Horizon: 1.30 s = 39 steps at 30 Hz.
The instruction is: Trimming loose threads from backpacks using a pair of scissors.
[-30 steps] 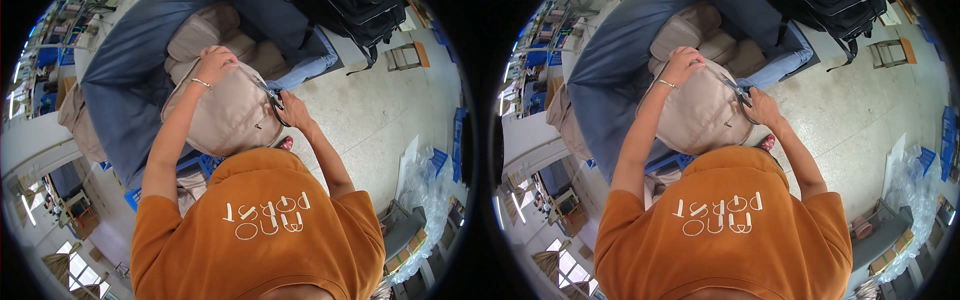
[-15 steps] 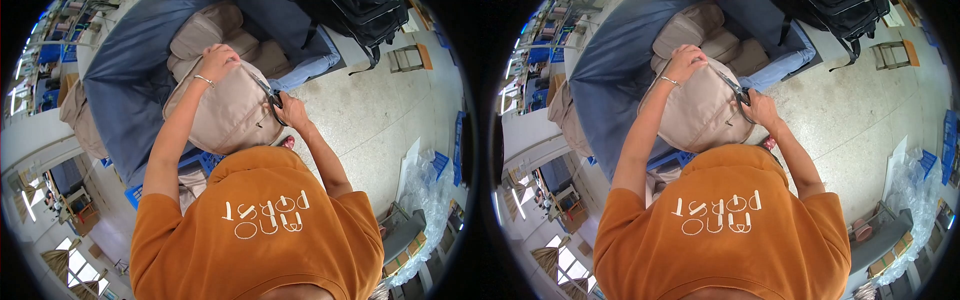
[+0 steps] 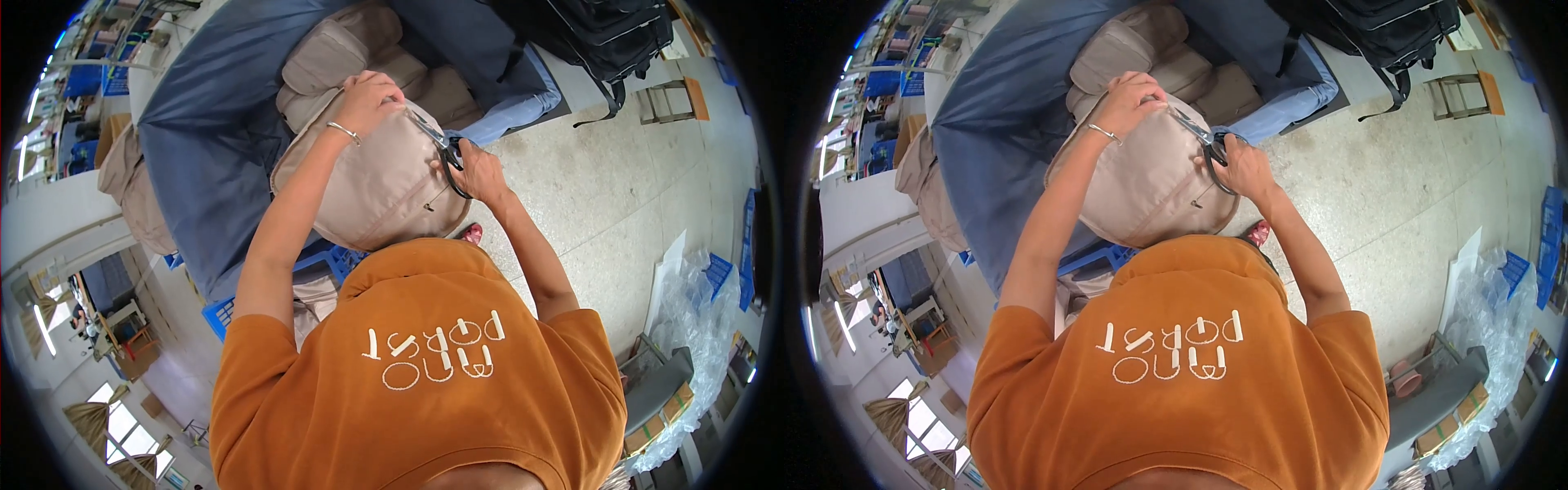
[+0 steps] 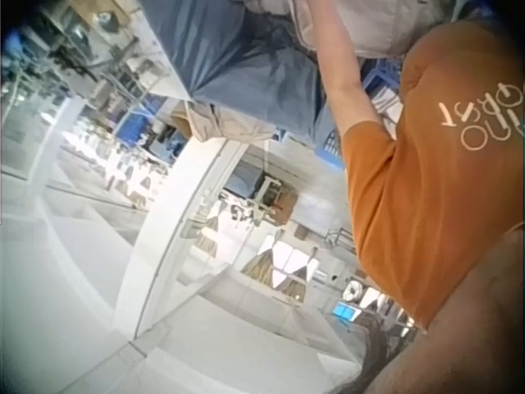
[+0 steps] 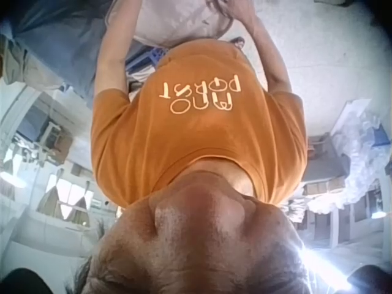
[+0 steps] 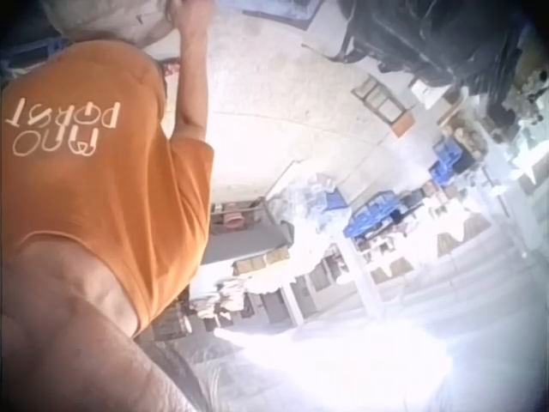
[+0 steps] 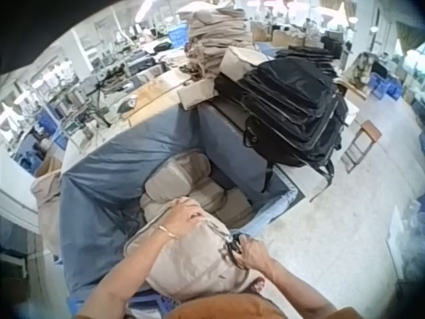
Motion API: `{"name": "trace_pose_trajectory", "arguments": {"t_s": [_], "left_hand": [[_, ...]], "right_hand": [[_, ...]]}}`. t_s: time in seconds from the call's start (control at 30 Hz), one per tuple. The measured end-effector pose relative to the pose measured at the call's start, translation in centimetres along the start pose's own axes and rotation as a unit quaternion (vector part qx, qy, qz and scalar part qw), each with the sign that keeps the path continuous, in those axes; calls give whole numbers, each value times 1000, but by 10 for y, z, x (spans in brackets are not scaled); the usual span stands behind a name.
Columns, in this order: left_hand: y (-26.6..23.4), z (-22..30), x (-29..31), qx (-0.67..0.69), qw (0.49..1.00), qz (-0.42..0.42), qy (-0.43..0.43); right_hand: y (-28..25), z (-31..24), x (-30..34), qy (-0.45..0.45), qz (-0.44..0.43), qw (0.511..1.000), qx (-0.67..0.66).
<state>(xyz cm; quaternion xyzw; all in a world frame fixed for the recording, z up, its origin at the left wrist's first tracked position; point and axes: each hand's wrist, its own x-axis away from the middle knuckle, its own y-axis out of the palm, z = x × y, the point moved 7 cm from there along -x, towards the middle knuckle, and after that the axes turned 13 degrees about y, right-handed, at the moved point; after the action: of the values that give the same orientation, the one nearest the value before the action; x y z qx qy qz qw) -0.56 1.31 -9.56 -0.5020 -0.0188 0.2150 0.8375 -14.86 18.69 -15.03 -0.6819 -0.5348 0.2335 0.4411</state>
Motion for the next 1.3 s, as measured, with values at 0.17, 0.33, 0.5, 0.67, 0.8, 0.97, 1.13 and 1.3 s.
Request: {"name": "trace_pose_trajectory", "arguments": {"t_s": [0.17, 0.33, 0.5, 0.67, 0.8, 0.97, 1.13, 1.3], "left_hand": [[2, -6, 3, -2, 999, 36, 13], [4, -5, -1, 4, 999, 40, 24], [7, -8, 1, 22, 999, 41, 8], [-23, -18, 27, 85, 984, 152, -27], [-78, -32, 111, -43, 933, 302, -193], [-46, 7, 285, -84, 766, 496, -401], [106, 64, 350, 350, 594, 420, -590], [150, 60, 304, 511, 544, 459, -481]], "right_hand": [[10, 1, 5, 29, -30, 999, 11], [13, 6, 7, 34, -13, 999, -31], [12, 4, 2, 42, -17, 999, -13], [11, 2, -2, 29, -15, 999, -21], [24, 30, 4, 111, -24, 985, -132], [29, 42, 10, 168, 0, 966, -196], [34, 34, 6, 153, -14, 970, -189], [64, 94, 9, 86, 42, 939, -330]]}}
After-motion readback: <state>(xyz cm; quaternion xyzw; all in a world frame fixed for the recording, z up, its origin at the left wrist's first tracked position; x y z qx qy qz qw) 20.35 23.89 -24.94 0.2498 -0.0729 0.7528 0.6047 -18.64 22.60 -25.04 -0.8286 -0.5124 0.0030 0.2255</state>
